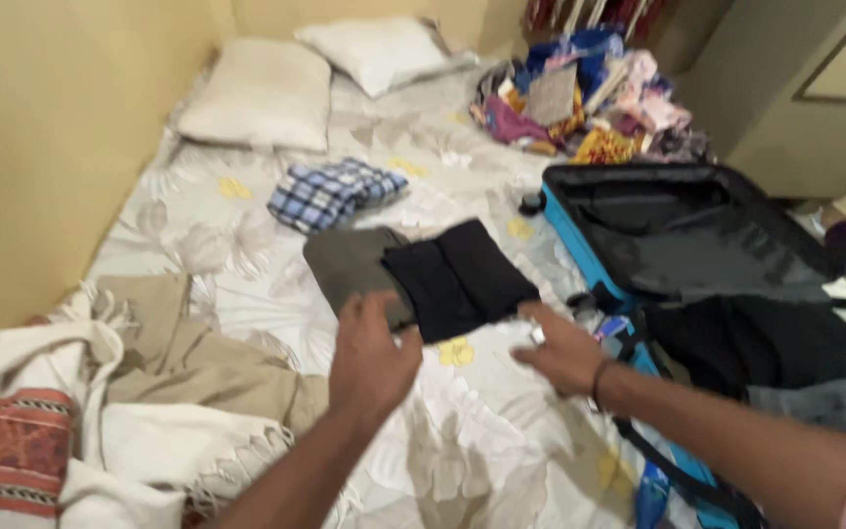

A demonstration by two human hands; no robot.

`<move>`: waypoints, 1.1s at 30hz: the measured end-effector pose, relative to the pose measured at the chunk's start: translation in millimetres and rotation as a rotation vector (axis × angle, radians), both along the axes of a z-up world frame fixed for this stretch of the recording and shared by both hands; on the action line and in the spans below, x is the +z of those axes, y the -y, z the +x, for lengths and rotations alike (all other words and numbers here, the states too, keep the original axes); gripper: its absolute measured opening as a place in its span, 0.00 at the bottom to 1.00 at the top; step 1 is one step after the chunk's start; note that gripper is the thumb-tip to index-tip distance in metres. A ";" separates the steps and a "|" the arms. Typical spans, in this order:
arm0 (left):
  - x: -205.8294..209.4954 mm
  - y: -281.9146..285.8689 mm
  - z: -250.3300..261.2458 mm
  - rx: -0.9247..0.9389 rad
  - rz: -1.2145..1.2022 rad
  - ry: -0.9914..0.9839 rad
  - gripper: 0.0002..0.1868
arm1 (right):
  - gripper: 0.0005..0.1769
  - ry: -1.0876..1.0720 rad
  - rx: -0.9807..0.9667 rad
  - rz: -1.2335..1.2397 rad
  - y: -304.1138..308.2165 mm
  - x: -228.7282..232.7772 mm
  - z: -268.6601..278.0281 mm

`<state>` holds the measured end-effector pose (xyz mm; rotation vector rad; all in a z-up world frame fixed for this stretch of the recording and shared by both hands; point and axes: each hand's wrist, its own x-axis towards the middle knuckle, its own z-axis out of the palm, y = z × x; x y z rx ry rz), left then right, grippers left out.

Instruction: The person folds several garments on a bed and places them into an open suitcase. They handle grey, black, and beige pants, folding each item by hand and arranging them inside the suitcase.

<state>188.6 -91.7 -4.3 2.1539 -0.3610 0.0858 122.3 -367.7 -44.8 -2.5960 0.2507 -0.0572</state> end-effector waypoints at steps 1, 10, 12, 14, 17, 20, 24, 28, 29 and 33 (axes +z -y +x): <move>-5.1 2.5 6.9 0.000 0.005 0.004 0.29 | 0.41 0.128 0.087 -0.033 3.2 1.7 8.5; -45.2 22.4 32.8 0.030 0.015 -0.081 0.37 | 0.42 -0.255 -0.137 0.212 -13.5 -0.4 64.1; -49.5 21.8 38.0 0.025 0.052 -0.134 0.37 | 0.41 -0.184 0.007 0.127 -8.0 -14.9 76.8; -52.7 22.2 50.0 0.036 0.072 -0.205 0.37 | 0.40 -0.162 0.073 0.073 3.2 -32.5 93.5; -61.5 22.8 68.1 0.043 0.092 -0.161 0.37 | 0.39 -0.172 0.127 0.058 17.6 -65.0 120.2; -70.0 19.4 86.0 0.031 0.121 -0.096 0.37 | 0.39 -0.154 0.214 0.098 26.6 -92.6 151.2; -75.3 10.1 96.2 0.014 0.189 -0.124 0.37 | 0.40 -0.249 0.260 0.078 21.0 -117.3 187.2; -80.6 -8.3 98.2 0.048 0.252 -0.235 0.37 | 0.43 -0.442 0.316 -0.043 5.6 -130.2 210.8; -82.7 -12.9 97.4 0.054 0.254 -0.221 0.37 | 0.43 -0.506 0.291 -0.044 3.7 -133.2 214.1; -92.1 -29.5 91.2 0.063 0.238 -0.214 0.37 | 0.45 -0.756 0.240 -0.100 0.3 -152.7 219.1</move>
